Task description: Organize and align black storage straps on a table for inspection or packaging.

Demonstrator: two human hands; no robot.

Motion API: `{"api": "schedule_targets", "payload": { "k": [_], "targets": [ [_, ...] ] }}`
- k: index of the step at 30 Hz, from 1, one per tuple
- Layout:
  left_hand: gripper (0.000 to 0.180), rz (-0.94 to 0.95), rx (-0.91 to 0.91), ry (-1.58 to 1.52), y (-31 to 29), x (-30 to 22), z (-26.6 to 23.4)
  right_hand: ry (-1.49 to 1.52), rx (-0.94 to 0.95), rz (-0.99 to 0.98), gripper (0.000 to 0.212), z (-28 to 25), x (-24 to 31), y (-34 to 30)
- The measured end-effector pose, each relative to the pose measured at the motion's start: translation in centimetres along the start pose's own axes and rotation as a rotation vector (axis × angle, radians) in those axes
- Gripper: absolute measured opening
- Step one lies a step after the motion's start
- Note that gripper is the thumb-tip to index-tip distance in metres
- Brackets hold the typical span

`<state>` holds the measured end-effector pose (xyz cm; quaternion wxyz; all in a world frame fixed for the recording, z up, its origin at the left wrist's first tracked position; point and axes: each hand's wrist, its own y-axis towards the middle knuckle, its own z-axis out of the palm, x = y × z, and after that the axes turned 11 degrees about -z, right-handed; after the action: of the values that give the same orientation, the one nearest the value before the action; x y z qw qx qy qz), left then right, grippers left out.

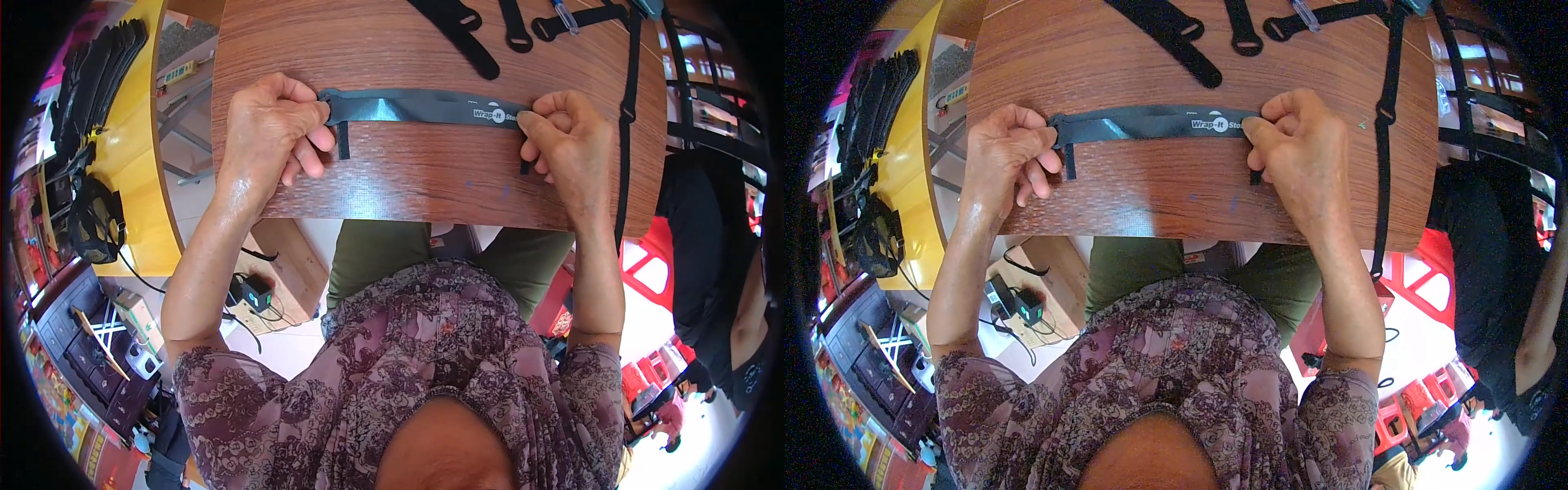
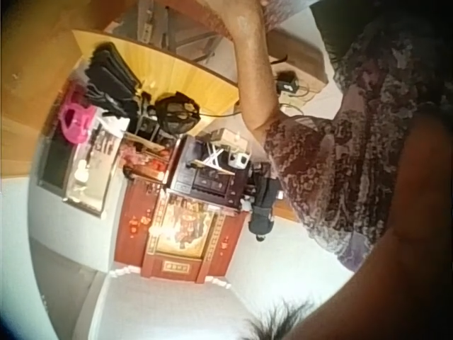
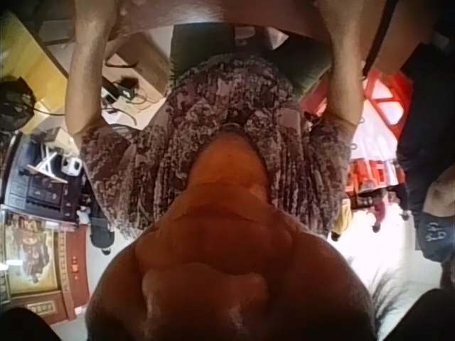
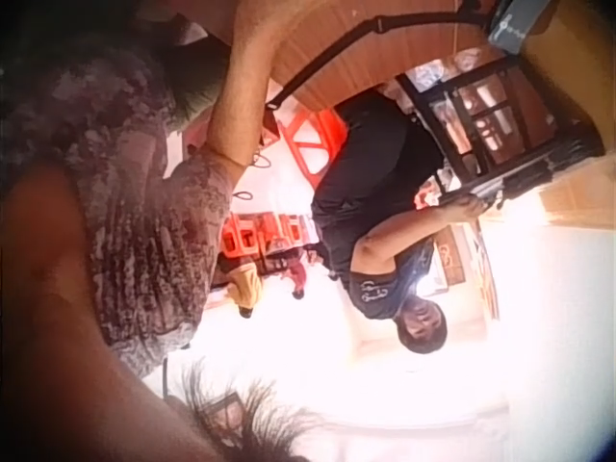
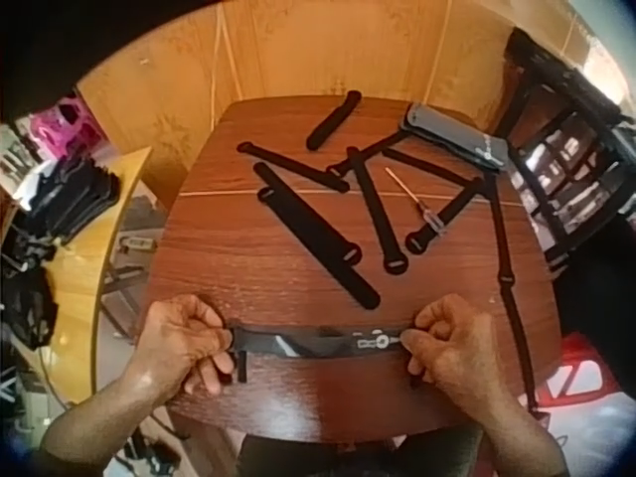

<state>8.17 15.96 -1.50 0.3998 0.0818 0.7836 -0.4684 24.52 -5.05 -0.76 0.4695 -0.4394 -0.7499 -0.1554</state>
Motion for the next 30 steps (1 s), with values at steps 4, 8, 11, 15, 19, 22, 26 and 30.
{"api": "schedule_targets", "payload": {
  "k": [4, 8, 11, 15, 19, 22, 26, 30],
  "targets": [
    [0.014, 0.007, 0.036, 0.023, -0.1, -0.4, 0.1, 0.022, -0.008, -0.017, 0.013, 0.2, -1.0, 0.1],
    [0.013, 0.015, 0.005, 0.052, 0.0, -0.1, -0.3, 0.036, -0.001, -0.058, 0.01, -0.2, -1.2, 0.2],
    [0.011, 0.022, 0.017, 0.072, 0.2, 0.1, -0.3, 0.046, 0.035, -0.043, 0.009, -1.3, -1.0, 0.3],
    [0.015, 0.023, 0.02, 0.03, -0.2, -0.1, 0.0, 0.113, 0.068, -0.006, 0.013, -2.7, -2.0, 0.2],
    [0.021, 0.021, -0.021, 0.053, -0.8, 0.2, 0.0, 0.11, -0.012, -0.117, 0.014, -3.4, -3.2, -0.2],
    [0.019, 0.286, -0.25, 0.35, -1.6, 0.8, -0.1, 0.055, -0.111, -0.275, 0.012, -2.8, -4.0, -0.5],
    [0.016, 0.886, -0.519, 0.63, -2.3, 1.6, 0.5, -0.094, -0.227, -0.446, 0.012, -1.4, -4.0, -1.0],
    [0.022, 1.126, -0.57, 0.844, -2.9, 1.3, 1.7, -0.184, -0.204, -0.443, 0.015, -1.0, -4.0, -1.1]
  ]
}}
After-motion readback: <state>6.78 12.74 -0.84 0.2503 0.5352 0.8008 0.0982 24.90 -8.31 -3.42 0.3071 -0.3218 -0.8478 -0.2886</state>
